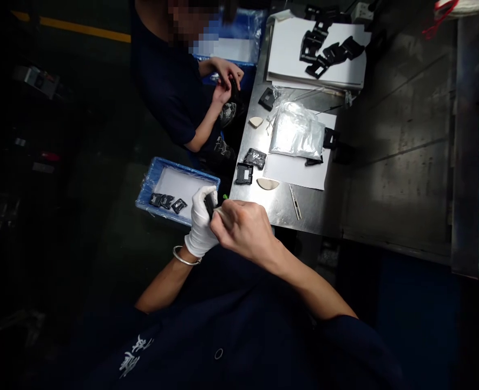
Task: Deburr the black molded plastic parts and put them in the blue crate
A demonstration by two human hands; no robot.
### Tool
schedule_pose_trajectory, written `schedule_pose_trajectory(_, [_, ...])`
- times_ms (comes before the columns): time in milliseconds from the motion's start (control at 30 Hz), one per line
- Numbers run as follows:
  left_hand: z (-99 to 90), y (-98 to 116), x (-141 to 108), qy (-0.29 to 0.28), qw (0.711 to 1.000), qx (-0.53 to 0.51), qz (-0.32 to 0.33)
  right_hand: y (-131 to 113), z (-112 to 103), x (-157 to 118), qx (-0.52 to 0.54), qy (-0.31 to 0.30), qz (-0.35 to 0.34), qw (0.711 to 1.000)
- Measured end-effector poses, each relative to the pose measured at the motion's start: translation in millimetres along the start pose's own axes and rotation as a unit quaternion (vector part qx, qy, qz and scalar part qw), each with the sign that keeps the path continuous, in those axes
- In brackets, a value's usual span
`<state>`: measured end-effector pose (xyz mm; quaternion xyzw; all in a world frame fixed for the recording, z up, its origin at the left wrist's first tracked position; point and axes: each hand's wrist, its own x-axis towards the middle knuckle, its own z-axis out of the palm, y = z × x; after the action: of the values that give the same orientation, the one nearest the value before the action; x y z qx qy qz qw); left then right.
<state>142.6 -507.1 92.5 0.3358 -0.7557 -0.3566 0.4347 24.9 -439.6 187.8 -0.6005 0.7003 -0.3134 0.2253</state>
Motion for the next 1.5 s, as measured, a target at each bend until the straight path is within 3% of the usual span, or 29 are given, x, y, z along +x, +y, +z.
schedule_pose_trajectory(167, [-10.8,4.8,14.3,0.029,0.999,-0.030,-0.013,-5.4,-8.0,-19.4,0.061,-0.092,-0.010,0.994])
schedule_pose_trajectory(200, [-14.0,5.5,18.6,0.032,0.999,-0.032,-0.005,-6.9,-9.8,-25.2,0.077,-0.085,-0.015,0.993])
schedule_pose_trajectory(333, [-18.8,6.4,26.0,0.043,0.997,-0.050,0.034,-12.1,-8.2,-35.5,0.072,0.042,-0.044,0.996])
schedule_pose_trajectory(567, [-5.2,8.6,3.2,0.011,0.996,-0.084,-0.011,-12.3,8.5,-16.1,0.008,0.107,-0.064,0.992])
schedule_pose_trajectory(700, [-4.5,9.3,-0.5,0.028,0.996,-0.078,-0.029,-11.6,8.6,-17.3,0.017,0.057,-0.059,0.997])
schedule_pose_trajectory(833, [-6.3,6.4,1.0,0.023,0.997,-0.069,-0.012,-11.9,9.2,-16.2,0.006,0.065,-0.049,0.997])
schedule_pose_trajectory(967, [-7.9,3.4,5.7,0.049,0.995,-0.076,-0.043,-15.1,8.0,-15.5,0.017,-0.003,-0.043,0.999])
schedule_pose_trajectory(1067, [-10.8,7.1,13.0,0.055,0.995,-0.081,-0.027,-19.4,1.1,-17.5,0.022,-0.003,-0.052,0.998])
schedule_pose_trajectory(1233, [-20.4,19.7,29.9,0.074,0.992,-0.095,0.042,-22.9,-8.1,-26.1,0.019,0.051,-0.106,0.993])
schedule_pose_trajectory(1500, [-19.6,21.8,34.8,0.116,0.987,-0.100,0.057,-20.3,16.8,-30.0,-0.119,0.179,-0.171,0.962])
